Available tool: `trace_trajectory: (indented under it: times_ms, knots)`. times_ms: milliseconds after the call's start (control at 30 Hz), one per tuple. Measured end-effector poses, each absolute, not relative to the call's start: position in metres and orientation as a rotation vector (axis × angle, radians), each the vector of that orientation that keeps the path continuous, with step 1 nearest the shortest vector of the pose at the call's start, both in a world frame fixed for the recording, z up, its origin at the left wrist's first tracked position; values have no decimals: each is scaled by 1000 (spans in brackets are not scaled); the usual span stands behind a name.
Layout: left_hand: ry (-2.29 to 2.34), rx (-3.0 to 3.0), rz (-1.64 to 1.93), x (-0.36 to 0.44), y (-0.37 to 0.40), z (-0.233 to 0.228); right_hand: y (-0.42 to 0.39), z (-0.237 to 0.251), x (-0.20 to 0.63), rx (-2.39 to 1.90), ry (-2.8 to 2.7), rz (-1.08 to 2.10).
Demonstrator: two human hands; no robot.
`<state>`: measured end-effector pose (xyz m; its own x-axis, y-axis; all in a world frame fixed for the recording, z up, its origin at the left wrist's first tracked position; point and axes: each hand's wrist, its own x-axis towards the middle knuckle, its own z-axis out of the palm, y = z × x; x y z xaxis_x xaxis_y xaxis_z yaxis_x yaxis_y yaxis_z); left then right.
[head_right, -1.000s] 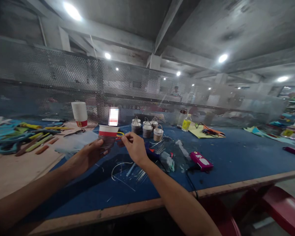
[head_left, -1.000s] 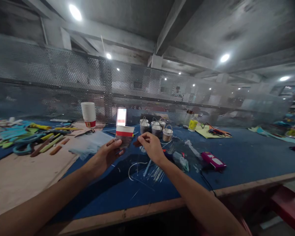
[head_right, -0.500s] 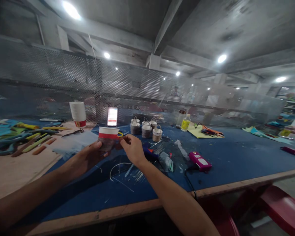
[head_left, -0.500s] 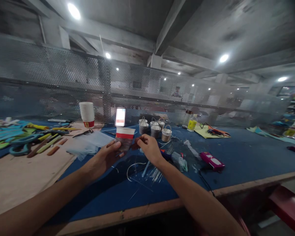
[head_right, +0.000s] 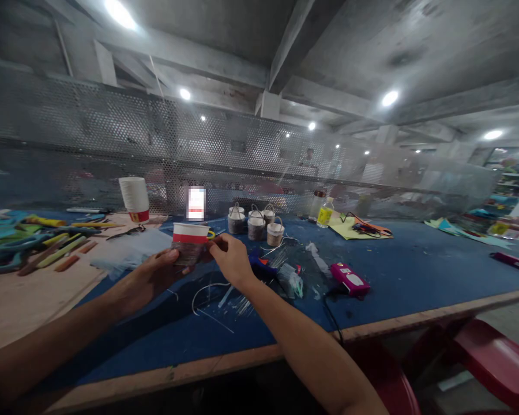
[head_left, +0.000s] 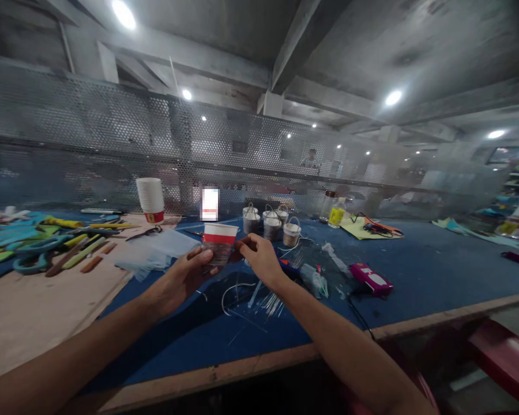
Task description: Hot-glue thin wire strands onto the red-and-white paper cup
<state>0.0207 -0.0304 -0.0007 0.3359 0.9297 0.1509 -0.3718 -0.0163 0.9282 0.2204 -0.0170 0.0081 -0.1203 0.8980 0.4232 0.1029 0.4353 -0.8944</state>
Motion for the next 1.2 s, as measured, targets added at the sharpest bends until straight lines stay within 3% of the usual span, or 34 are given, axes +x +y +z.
trace_trajectory:
  times_ms: [333,533,867,1200]
  knots:
    - [655,1131,1099,15,-22,-10,-15,6,221,-953,-1568,771]
    - [757,1088,1267,18,-18,-11,-18,10,221,-987,-1537,770]
    - [770,1169,1279,24,-25,-9,-26,6,220,-1022,-1675,423]
    - [779,1208,1230,22,-26,-9,-29,6,218,-1009,-1725,366]
